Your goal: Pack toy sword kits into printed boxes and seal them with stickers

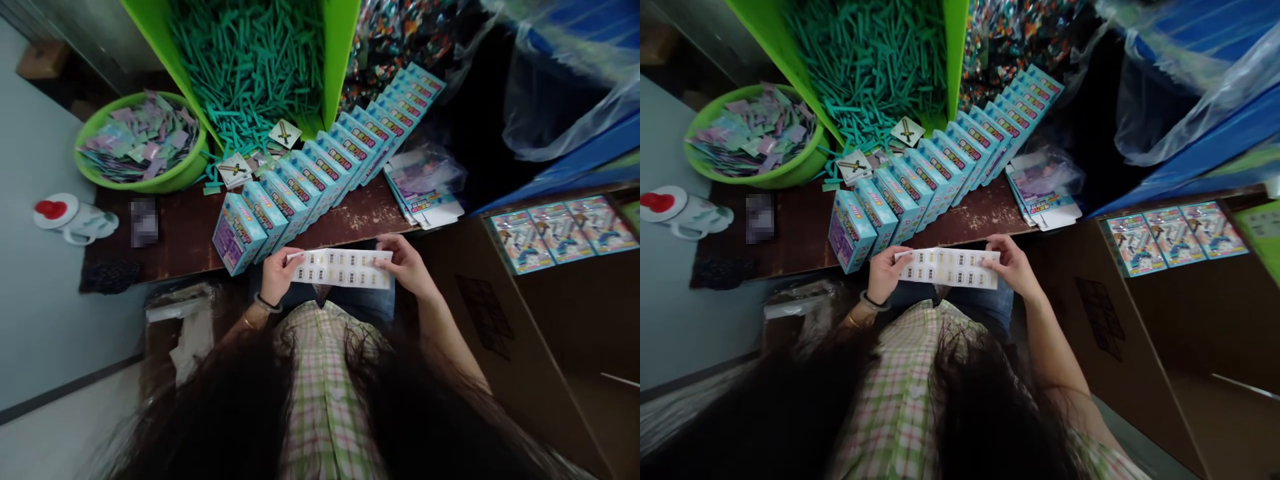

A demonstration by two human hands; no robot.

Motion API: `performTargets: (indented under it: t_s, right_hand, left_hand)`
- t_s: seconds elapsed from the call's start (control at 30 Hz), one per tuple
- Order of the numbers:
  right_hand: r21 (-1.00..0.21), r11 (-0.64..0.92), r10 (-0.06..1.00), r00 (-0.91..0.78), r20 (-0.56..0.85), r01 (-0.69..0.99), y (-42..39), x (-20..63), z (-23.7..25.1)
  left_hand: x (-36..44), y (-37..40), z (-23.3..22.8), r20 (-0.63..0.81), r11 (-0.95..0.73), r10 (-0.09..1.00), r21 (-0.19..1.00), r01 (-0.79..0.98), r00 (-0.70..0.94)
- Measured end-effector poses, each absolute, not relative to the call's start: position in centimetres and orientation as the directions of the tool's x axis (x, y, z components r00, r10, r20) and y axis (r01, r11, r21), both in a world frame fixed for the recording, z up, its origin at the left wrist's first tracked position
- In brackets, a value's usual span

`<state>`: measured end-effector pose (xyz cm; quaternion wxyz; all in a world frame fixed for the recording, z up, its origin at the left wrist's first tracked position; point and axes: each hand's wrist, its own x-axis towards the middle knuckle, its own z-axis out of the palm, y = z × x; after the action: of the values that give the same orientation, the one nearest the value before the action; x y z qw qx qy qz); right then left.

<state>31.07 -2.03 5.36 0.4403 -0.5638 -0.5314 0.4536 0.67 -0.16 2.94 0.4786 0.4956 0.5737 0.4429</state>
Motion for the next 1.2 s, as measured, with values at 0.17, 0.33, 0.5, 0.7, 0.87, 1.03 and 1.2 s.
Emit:
performTargets:
  t_s: [0.17,0.33,0.5,0.7,0.87,1.03,1.2]
  right_hand:
    - [-0.976,-0.114,0.991,0.083,-0.100,0.183,-1.8,31.5,4.0]
    - [-0.967,-0.115,0.989,0.115,-0.091,0.226,-1.5,31.2,2.8]
    - [-0.959,-0.052,0.992,0.121,-0.019,0.277,-1.8,30.0,2.2]
    - [-0.892,0.107,0.994,-0.032,0.103,0.440,-2.4,27.8,1.6]
    - [-0.869,0.064,0.998,-0.019,0.062,0.490,-1.8,28.7,0.4]
    - [-0.829,-0.106,0.927,0.356,0.117,0.548,-0.3,33.7,-0.2]
    - [-0.748,0.322,0.943,-0.265,0.200,0.581,-0.1,31.3,1.8]
  left_hand:
    - [1.0,-0.8,2.7,-0.122,0.136,0.989,0.970,0.200,-0.083]
    - [1.1,-1.4,1.7,-0.114,0.135,0.988,0.968,0.209,-0.108]
    - [-0.6,-1.4,0.4,-0.121,0.157,0.987,0.859,0.487,-0.104]
    - [0.0,-1.6,1.7,0.112,-0.174,0.985,0.558,0.812,0.134]
    - [3.5,-0.4,2.3,-0.108,-0.195,0.924,0.694,0.693,0.367]
    - [3.1,1.1,2.0,-0.209,-0.078,0.915,0.748,0.659,0.345]
    - [2.8,1.6,2.2,-0.209,-0.098,0.894,0.771,0.629,0.397]
